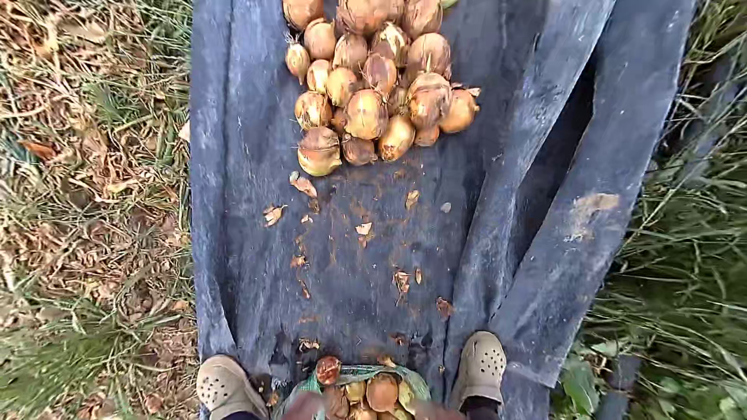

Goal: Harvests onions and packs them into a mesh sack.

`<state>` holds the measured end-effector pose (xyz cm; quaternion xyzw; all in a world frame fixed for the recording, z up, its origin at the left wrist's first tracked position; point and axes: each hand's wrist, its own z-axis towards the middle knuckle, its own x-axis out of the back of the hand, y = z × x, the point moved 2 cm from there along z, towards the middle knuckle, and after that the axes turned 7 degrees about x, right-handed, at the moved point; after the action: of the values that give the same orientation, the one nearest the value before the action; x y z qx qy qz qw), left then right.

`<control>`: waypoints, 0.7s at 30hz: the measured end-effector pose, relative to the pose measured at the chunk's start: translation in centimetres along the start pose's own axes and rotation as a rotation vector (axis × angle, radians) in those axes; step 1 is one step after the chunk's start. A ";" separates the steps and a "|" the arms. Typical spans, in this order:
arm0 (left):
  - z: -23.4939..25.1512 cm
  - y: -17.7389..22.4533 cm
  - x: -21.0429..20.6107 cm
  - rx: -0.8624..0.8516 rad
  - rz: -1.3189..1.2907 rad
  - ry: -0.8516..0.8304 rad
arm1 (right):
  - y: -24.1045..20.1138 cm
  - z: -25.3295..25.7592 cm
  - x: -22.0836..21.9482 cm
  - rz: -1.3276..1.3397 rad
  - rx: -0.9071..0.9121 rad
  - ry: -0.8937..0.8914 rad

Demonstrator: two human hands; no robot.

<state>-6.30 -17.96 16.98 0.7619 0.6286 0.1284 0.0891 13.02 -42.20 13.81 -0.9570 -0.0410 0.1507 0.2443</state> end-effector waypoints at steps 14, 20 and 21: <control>26.4 23.3 30.1 -0.315 0.223 0.756 | -23.8 16.5 35.2 -0.410 0.036 1.225; 26.8 15.7 24.2 -0.533 -1.027 -0.050 | -21.1 17.2 36.8 -0.352 0.345 0.988; 27.2 15.5 23.2 -0.569 -1.121 -0.085 | -20.5 17.7 37.1 -0.289 0.384 0.947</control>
<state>20.67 2.53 -2.38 0.2674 0.8696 0.1940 0.3669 42.80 -10.56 -1.11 -0.8429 -0.0294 -0.3283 0.4254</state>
